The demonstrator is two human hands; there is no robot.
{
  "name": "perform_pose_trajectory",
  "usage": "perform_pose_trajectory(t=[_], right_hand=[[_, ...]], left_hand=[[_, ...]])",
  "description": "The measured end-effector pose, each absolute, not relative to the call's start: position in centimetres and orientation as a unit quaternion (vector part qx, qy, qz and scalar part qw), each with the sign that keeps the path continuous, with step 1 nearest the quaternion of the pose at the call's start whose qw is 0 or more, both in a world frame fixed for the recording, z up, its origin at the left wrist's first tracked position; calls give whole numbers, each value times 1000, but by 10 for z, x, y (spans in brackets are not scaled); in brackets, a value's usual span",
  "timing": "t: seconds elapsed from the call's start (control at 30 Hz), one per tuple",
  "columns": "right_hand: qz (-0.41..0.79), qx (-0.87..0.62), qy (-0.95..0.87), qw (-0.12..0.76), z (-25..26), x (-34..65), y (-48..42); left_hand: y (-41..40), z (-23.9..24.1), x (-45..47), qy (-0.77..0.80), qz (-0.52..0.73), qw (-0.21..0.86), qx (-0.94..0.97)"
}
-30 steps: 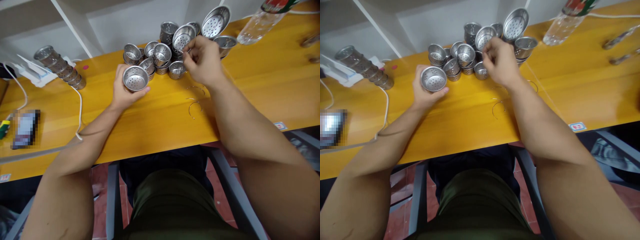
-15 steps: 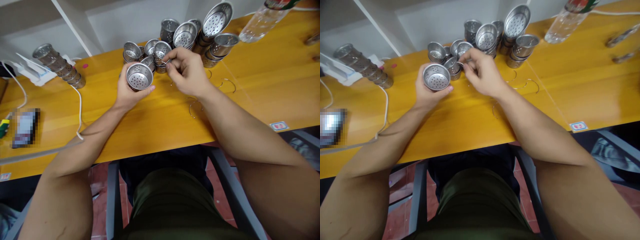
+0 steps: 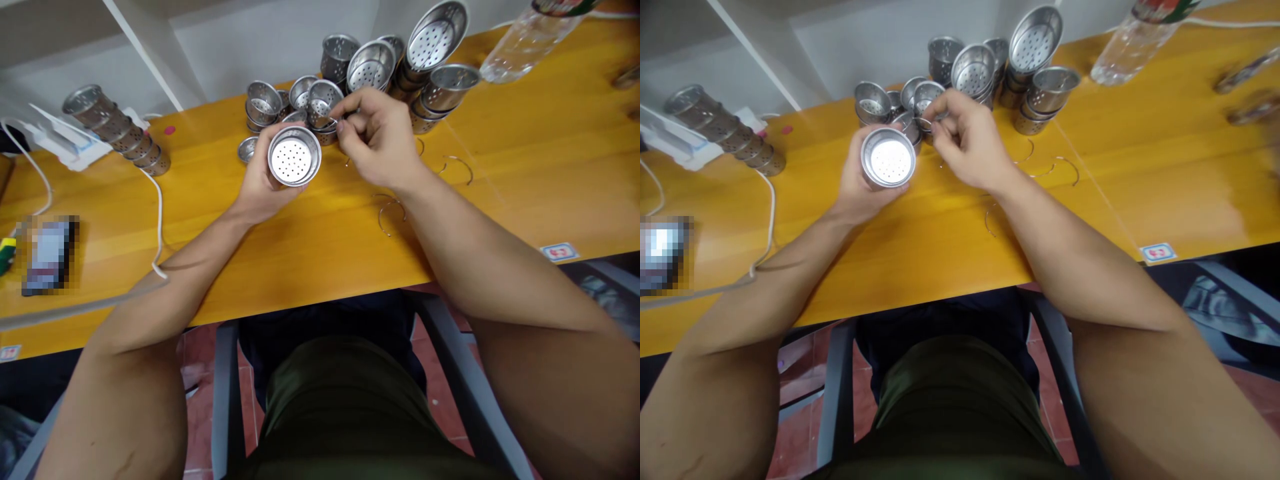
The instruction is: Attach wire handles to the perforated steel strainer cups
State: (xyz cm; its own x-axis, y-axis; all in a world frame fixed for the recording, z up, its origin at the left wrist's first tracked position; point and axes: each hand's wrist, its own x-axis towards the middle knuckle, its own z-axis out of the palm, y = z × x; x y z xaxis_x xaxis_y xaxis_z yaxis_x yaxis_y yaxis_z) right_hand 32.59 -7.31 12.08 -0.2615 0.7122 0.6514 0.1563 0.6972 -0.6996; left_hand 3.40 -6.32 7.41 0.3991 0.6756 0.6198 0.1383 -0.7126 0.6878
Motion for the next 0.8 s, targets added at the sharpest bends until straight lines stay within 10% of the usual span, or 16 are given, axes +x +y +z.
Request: perform_pose_trajectory(t=[0.8], right_hand=[[309,-371,-744,462,136,311,-101]], left_hand=[[-64,65,35,251,433,337,798]])
